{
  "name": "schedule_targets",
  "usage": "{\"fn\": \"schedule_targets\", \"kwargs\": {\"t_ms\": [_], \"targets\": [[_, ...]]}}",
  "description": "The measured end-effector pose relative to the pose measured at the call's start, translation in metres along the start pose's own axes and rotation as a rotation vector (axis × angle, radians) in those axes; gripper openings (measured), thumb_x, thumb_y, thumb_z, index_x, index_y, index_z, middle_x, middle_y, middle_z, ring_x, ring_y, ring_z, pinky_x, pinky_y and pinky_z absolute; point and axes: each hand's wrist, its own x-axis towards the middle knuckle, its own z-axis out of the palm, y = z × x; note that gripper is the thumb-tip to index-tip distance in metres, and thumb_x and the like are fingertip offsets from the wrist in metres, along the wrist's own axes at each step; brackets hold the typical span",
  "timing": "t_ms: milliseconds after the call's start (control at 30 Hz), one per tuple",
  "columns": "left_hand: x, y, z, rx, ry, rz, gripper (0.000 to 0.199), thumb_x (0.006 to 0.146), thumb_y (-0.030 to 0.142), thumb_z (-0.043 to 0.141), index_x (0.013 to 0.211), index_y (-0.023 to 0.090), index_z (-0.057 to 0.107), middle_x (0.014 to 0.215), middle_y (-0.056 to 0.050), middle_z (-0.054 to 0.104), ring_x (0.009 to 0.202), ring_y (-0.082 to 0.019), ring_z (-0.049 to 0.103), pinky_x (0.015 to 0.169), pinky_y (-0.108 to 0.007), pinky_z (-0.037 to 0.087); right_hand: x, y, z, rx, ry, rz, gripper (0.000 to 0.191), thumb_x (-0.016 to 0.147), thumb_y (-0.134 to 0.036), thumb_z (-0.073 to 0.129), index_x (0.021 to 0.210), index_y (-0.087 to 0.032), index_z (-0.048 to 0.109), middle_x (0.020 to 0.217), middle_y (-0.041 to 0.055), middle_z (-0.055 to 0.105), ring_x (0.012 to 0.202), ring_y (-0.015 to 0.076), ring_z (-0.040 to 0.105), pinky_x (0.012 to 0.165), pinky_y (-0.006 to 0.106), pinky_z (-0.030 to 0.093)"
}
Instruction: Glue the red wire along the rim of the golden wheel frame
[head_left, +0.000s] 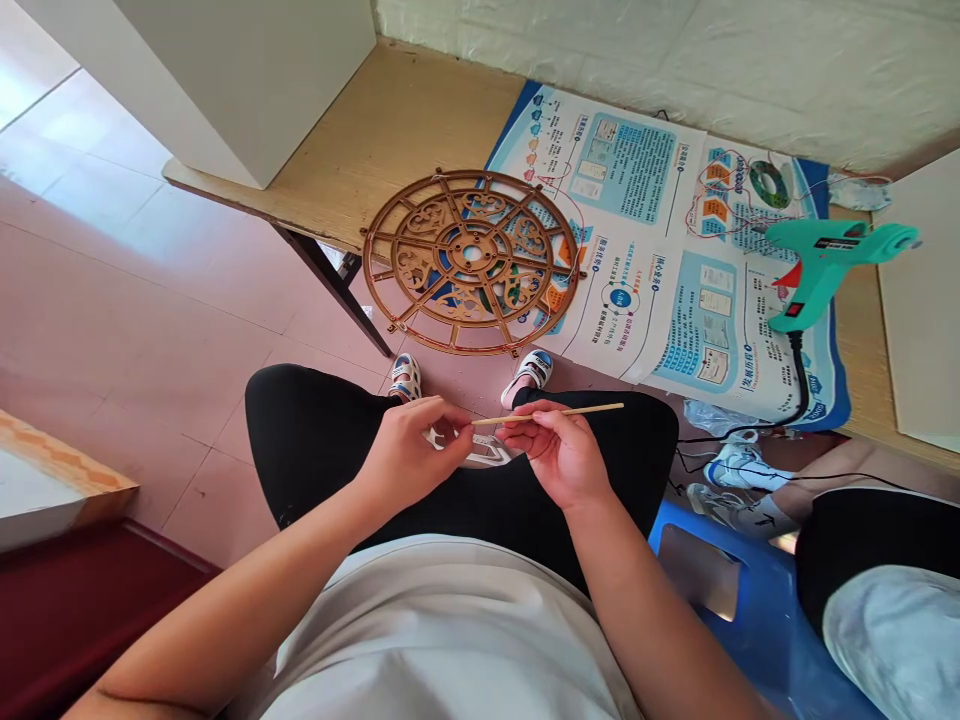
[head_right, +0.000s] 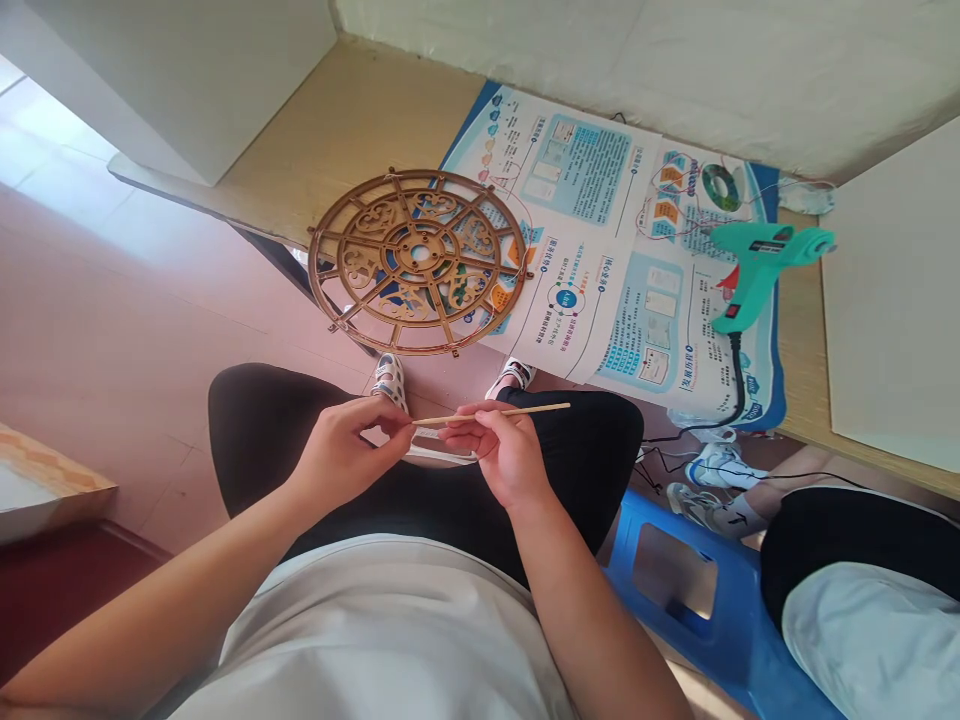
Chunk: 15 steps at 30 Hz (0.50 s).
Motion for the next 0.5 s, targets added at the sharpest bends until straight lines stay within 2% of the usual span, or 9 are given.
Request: {"fn": "schedule_targets", "kwargs": {"t_ms": [200,500], "targets": [[0.004,0.0,-0.003,0.004,-0.082,-0.071,0.011,0.077,0.015,0.065,0.068,0.017,0.07,0.065,0.002,0.07,0.061,-0.01,0.062,0.061,-0.019,0.048,-0.004,0.0,0.002,-0.043,0.0,-0.048,0.011,0.075,-0.026,0.074,0.078,-0.017,0.079,0.074,0.0076,0.079,0.065,0.021,0.078,0.064,0.028,0.064],[0.004,-0.005,-0.009,-0.038,-0.271,0.038,0.011,0.072,0.009,0.062,0.069,0.018,0.067,0.068,0.002,0.065,0.064,-0.01,0.057,0.059,-0.018,0.044,0.002,0.0,-0.009,-0.085,-0.124,0.061,0.014,0.076,-0.028,0.075,0.077,-0.015,0.078,0.072,0.0084,0.078,0.063,0.0216,0.076,0.062,0.03,0.063]]}}
